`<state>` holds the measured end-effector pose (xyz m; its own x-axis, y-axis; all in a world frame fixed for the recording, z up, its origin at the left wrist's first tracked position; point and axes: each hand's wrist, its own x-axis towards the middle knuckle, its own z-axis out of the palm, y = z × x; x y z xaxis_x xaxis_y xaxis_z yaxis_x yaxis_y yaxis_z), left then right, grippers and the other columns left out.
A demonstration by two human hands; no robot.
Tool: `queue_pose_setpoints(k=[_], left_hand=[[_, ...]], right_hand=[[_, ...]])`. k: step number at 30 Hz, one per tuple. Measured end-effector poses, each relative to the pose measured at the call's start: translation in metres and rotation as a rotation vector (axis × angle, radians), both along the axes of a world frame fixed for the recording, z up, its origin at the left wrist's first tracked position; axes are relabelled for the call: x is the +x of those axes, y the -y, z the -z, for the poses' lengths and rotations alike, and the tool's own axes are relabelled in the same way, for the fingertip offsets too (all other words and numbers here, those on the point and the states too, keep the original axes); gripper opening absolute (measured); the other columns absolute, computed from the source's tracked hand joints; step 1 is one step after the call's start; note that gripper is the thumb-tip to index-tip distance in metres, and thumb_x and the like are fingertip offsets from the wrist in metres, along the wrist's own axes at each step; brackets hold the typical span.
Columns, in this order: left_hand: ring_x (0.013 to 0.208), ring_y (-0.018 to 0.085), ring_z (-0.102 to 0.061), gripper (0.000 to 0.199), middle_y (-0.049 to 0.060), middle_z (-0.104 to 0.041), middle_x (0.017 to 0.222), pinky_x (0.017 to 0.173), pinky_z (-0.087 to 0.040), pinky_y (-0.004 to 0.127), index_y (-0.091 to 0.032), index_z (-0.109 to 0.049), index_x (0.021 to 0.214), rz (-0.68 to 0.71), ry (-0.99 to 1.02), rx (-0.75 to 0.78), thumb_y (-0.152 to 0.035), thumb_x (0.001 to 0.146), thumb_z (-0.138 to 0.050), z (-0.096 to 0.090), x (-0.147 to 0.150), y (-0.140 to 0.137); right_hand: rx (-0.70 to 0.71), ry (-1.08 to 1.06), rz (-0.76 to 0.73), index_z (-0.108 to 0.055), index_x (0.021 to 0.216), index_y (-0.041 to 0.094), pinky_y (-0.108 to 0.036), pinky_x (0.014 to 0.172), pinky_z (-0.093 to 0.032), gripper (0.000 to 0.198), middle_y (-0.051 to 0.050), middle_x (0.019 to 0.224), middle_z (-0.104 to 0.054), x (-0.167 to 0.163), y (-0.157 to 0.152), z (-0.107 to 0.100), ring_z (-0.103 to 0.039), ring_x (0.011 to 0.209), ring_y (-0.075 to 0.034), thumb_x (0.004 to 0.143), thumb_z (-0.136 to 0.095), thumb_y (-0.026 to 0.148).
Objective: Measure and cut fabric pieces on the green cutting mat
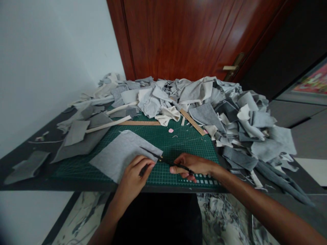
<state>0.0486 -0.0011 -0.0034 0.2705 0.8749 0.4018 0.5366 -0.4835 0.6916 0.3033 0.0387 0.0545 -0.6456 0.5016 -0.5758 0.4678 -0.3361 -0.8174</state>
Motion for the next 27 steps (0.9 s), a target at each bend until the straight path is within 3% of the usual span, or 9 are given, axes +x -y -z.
queue_pose_setpoints(k=[14, 23, 27], left_hand=[[0.094, 0.019, -0.064, 0.014, 0.001, -0.067, 0.095, 0.085, -0.049, 0.033, -0.022, -0.066, 0.093, 0.001, 0.012, 0.015, -0.021, 0.102, -0.056, -0.001, 0.000, 0.000], [0.095, 0.019, -0.064, 0.014, 0.001, -0.067, 0.096, 0.086, -0.049, 0.034, -0.023, -0.067, 0.093, 0.000, 0.002, 0.021, -0.023, 0.103, -0.056, 0.000, -0.001, -0.002], [0.094, 0.019, -0.064, 0.014, 0.001, -0.068, 0.096, 0.086, -0.051, 0.034, -0.023, -0.066, 0.093, 0.001, 0.027, 0.034, -0.023, 0.103, -0.056, -0.001, -0.001, -0.002]], right_hand=[[-0.027, -0.027, -0.021, -0.042, 0.069, 0.021, -0.015, 0.033, -0.039, 0.060, 0.012, 0.049, -0.041, 0.006, -0.005, 0.008, -0.039, 0.037, -0.004, 0.077, -0.078, 0.068], [-0.060, -0.055, -0.028, -0.044, 0.071, 0.020, -0.018, 0.037, -0.044, 0.071, 0.010, 0.054, -0.039, 0.009, -0.009, 0.008, -0.038, 0.039, -0.004, 0.072, -0.066, 0.087], [-0.049, -0.062, -0.060, -0.044, 0.070, 0.019, -0.018, 0.037, -0.044, 0.070, 0.009, 0.054, -0.041, 0.005, -0.010, 0.005, -0.039, 0.039, -0.004, 0.073, -0.067, 0.086]])
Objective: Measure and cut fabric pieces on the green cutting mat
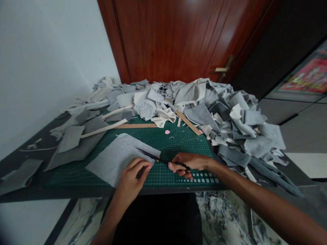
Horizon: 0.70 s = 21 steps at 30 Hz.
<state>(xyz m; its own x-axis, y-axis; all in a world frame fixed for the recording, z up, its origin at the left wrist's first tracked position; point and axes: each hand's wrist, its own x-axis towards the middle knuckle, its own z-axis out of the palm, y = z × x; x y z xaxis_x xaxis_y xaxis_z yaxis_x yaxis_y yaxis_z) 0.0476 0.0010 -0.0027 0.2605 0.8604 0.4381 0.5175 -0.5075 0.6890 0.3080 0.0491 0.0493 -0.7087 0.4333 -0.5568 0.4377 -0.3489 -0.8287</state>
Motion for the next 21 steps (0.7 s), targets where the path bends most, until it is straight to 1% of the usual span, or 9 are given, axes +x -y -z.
queue_pose_setpoints(k=[4, 8, 10, 17, 21], left_hand=[[0.095, 0.019, -0.065, 0.016, 0.002, -0.069, 0.097, 0.087, -0.051, 0.034, -0.023, -0.067, 0.094, 0.006, 0.006, -0.007, -0.023, 0.104, -0.054, 0.000, 0.000, 0.000], [0.095, 0.019, -0.065, 0.018, 0.003, -0.069, 0.097, 0.086, -0.052, 0.034, -0.023, -0.068, 0.094, 0.016, 0.013, -0.015, -0.024, 0.104, -0.053, -0.001, -0.001, 0.002], [0.094, 0.019, -0.065, 0.018, 0.002, -0.069, 0.096, 0.085, -0.053, 0.033, -0.023, -0.068, 0.093, 0.018, 0.023, -0.014, -0.024, 0.104, -0.054, -0.002, -0.001, 0.003], [0.093, 0.018, -0.066, 0.015, 0.001, -0.069, 0.095, 0.084, -0.052, 0.030, -0.023, -0.069, 0.093, 0.014, 0.043, -0.017, -0.022, 0.102, -0.057, -0.003, -0.002, 0.004], [0.093, 0.018, -0.065, 0.014, 0.001, -0.069, 0.095, 0.085, -0.052, 0.031, -0.023, -0.069, 0.093, 0.015, 0.045, -0.018, -0.021, 0.102, -0.058, -0.001, -0.002, 0.004]], right_hand=[[0.014, 0.006, -0.011, -0.045, 0.070, 0.019, -0.017, 0.037, -0.043, 0.067, 0.009, 0.052, -0.042, -0.009, -0.004, 0.000, -0.041, 0.038, -0.004, 0.075, -0.070, 0.081], [0.035, 0.017, 0.003, -0.052, 0.076, 0.017, -0.017, 0.035, -0.041, 0.072, 0.009, 0.052, -0.043, -0.020, -0.011, 0.002, -0.040, 0.038, -0.004, 0.069, -0.069, 0.087], [0.044, 0.013, 0.010, -0.054, 0.078, 0.016, -0.016, 0.035, -0.042, 0.074, 0.010, 0.052, -0.043, -0.026, -0.015, 0.003, -0.040, 0.039, -0.004, 0.069, -0.068, 0.088], [0.036, 0.033, -0.002, -0.053, 0.078, 0.016, -0.017, 0.035, -0.042, 0.073, 0.010, 0.052, -0.042, -0.038, -0.021, -0.001, -0.039, 0.039, -0.003, 0.069, -0.070, 0.087], [0.037, 0.061, 0.010, -0.048, 0.073, 0.018, -0.016, 0.035, -0.041, 0.066, 0.011, 0.052, -0.041, -0.042, -0.017, -0.005, -0.037, 0.039, -0.003, 0.073, -0.073, 0.079]])
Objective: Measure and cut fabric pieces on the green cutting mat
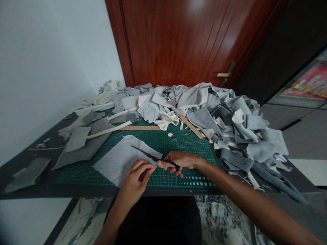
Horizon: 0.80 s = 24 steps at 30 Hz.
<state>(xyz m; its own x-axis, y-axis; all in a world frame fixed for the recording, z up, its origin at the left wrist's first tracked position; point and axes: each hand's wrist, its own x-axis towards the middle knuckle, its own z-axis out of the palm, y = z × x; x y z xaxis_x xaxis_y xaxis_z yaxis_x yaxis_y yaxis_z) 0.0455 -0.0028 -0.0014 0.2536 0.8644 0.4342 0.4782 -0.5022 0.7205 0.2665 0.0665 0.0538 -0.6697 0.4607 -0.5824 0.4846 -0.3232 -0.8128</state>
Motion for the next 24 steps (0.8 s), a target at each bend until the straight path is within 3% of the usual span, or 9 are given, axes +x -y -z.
queue_pose_setpoints(k=[5, 24], left_hand=[[0.093, 0.018, -0.065, 0.014, 0.001, -0.068, 0.095, 0.084, -0.052, 0.031, -0.022, -0.068, 0.094, -0.002, 0.014, 0.003, -0.021, 0.102, -0.057, 0.0010, 0.0001, 0.0011], [0.094, 0.018, -0.065, 0.014, 0.001, -0.068, 0.096, 0.085, -0.052, 0.032, -0.023, -0.068, 0.094, 0.002, 0.027, -0.011, -0.021, 0.102, -0.057, -0.0006, 0.0002, 0.0017]], right_hand=[[0.026, -0.021, 0.022, -0.045, 0.070, 0.019, -0.015, 0.035, -0.038, 0.062, 0.010, 0.053, -0.042, -0.0011, 0.0047, 0.0005, -0.036, 0.038, -0.002, 0.076, -0.075, 0.073], [0.038, -0.011, 0.054, -0.045, 0.072, 0.019, -0.015, 0.033, -0.039, 0.064, 0.012, 0.051, -0.042, 0.0019, 0.0053, 0.0007, -0.037, 0.037, -0.002, 0.072, -0.078, 0.074]])
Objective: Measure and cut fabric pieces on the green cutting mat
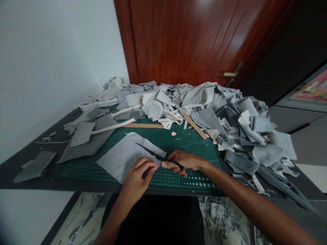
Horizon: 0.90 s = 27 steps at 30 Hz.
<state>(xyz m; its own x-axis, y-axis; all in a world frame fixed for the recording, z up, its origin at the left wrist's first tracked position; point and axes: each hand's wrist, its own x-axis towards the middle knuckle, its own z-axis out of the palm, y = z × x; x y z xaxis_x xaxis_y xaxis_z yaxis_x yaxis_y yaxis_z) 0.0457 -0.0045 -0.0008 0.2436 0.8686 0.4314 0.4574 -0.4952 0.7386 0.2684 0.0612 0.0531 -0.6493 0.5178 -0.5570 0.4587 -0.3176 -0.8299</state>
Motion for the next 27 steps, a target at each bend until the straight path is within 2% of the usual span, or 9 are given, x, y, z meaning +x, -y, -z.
queue_pose_setpoints(k=[13, 18, 27], left_hand=[[0.095, 0.019, -0.065, 0.015, 0.002, -0.069, 0.096, 0.087, -0.053, 0.033, -0.023, -0.068, 0.094, -0.002, -0.008, -0.003, -0.021, 0.102, -0.056, -0.0015, 0.0009, 0.0008], [0.095, 0.019, -0.065, 0.015, 0.002, -0.069, 0.096, 0.086, -0.052, 0.033, -0.022, -0.068, 0.094, -0.003, -0.008, -0.006, -0.021, 0.103, -0.056, -0.0008, 0.0007, 0.0008], [0.095, 0.019, -0.065, 0.015, 0.002, -0.069, 0.097, 0.085, -0.052, 0.032, -0.023, -0.069, 0.095, -0.003, -0.010, -0.016, -0.022, 0.103, -0.056, 0.0001, 0.0004, 0.0000]], right_hand=[[0.022, 0.022, -0.029, -0.042, 0.069, 0.020, -0.014, 0.033, -0.035, 0.061, 0.011, 0.052, -0.041, 0.0074, -0.0049, 0.0005, -0.038, 0.038, -0.002, 0.077, -0.078, 0.069], [0.018, 0.004, -0.044, -0.042, 0.070, 0.020, -0.015, 0.034, -0.037, 0.060, 0.011, 0.051, -0.040, 0.0096, -0.0061, 0.0026, -0.038, 0.039, -0.003, 0.078, -0.079, 0.067], [0.006, 0.000, -0.039, -0.042, 0.069, 0.020, -0.015, 0.034, -0.038, 0.063, 0.011, 0.052, -0.041, 0.0103, -0.0061, 0.0062, -0.037, 0.037, -0.003, 0.075, -0.077, 0.072]])
